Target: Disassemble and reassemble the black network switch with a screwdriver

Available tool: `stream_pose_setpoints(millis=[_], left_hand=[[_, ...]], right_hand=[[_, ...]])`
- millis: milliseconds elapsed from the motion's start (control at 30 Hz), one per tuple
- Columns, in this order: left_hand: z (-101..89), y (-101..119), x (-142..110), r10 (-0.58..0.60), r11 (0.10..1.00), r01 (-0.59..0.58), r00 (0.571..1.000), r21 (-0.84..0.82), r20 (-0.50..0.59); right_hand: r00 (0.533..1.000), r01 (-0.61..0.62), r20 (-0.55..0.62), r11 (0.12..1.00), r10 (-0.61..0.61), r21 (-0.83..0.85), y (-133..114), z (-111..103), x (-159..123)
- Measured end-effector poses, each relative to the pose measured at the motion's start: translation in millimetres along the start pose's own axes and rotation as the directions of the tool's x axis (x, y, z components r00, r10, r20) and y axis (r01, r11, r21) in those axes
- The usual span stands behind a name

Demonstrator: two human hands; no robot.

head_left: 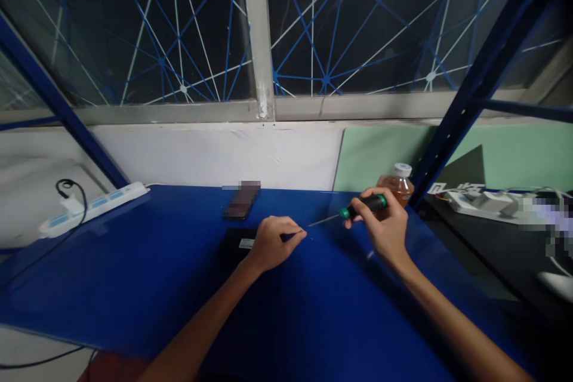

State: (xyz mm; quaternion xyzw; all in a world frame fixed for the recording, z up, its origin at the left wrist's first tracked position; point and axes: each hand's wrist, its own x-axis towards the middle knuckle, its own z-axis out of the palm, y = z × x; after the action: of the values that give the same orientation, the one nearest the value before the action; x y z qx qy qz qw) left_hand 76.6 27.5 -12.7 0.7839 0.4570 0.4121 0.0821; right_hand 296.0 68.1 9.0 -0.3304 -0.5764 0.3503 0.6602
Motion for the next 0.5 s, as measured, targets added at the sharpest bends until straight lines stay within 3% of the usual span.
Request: stream_pose_setpoints(millis=[267,500], left_hand=[[1.1,2.1,-6.4,0.004,0.999,-0.005,1.000,0.035,0.010],[7.8,7.8,-6.4,0.008,0.998,-0.008,1.000,0.057,-0.004]], right_hand=[[0.998,0.001,0.066,1.000,0.001,-0.030,-5.0,4.1,-8.7],[0.999,0.020,0.042,0.998,-0.018,-0.054,-8.8,1.2,-6.0]])
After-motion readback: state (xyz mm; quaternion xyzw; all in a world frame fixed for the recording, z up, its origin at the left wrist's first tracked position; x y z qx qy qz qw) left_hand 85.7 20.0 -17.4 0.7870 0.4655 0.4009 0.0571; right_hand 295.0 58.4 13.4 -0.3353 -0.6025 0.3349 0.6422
